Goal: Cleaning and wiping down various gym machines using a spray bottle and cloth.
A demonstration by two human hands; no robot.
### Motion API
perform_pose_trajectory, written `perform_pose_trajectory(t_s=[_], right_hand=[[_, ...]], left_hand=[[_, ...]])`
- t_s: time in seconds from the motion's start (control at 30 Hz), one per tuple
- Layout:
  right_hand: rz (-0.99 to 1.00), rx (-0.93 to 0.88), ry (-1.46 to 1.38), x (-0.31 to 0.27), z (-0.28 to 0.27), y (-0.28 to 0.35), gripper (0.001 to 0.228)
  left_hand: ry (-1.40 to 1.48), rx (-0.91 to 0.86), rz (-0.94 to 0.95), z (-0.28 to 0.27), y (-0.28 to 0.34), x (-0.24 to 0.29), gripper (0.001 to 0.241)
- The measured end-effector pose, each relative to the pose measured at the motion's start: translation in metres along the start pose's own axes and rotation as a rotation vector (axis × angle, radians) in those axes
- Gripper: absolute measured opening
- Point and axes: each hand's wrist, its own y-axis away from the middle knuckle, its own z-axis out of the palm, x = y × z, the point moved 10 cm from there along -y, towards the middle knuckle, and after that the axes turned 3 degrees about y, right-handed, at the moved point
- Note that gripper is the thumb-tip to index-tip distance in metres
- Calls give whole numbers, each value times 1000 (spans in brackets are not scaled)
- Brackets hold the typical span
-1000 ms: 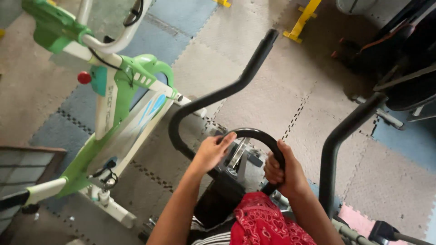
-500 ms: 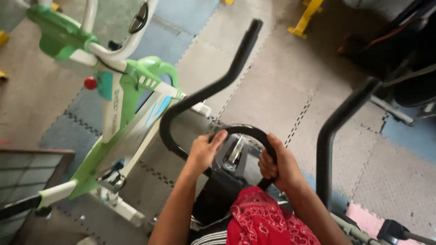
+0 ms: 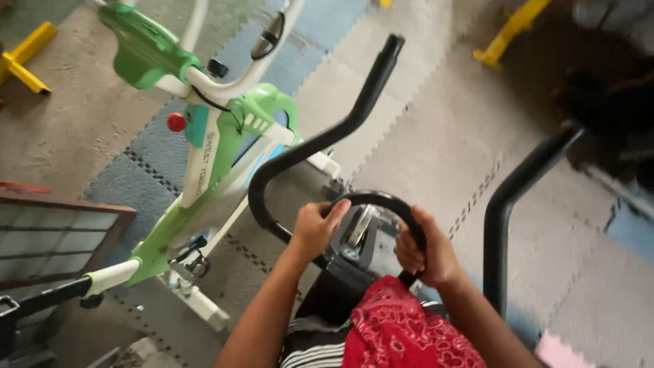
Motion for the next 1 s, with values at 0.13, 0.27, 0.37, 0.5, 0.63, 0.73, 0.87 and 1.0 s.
perform_pose_trajectory(t_s=[0.13,0.27,0.37,0.5,0.63,0.73,0.87,1.0], right_hand=[[-37,122,19,-2,-9,9,65],[-140,151,99,-9,-11,11,69],[-151,227,116,-8,-14,13,67],[-321,338,232,-15,-21,21,69],[-407,554,264,4,-53,35,63],[-583,584,305,13,-51,59,56],[-520,475,595,40,-34,102,29],[-421,466,766,40,-28,150,39]], left_hand=[[70,-50,81,4,2,10,68],[115,-64,23,9,0,0,68],[210,-74,16,4,11,19,68],[121,2,72,1,9,18,64],[-5,149,243,-3,16,26,59],[-11,230,291,-10,21,33,53],[-124,282,330,-11,36,39,42],[-297,415,518,6,84,67,63]])
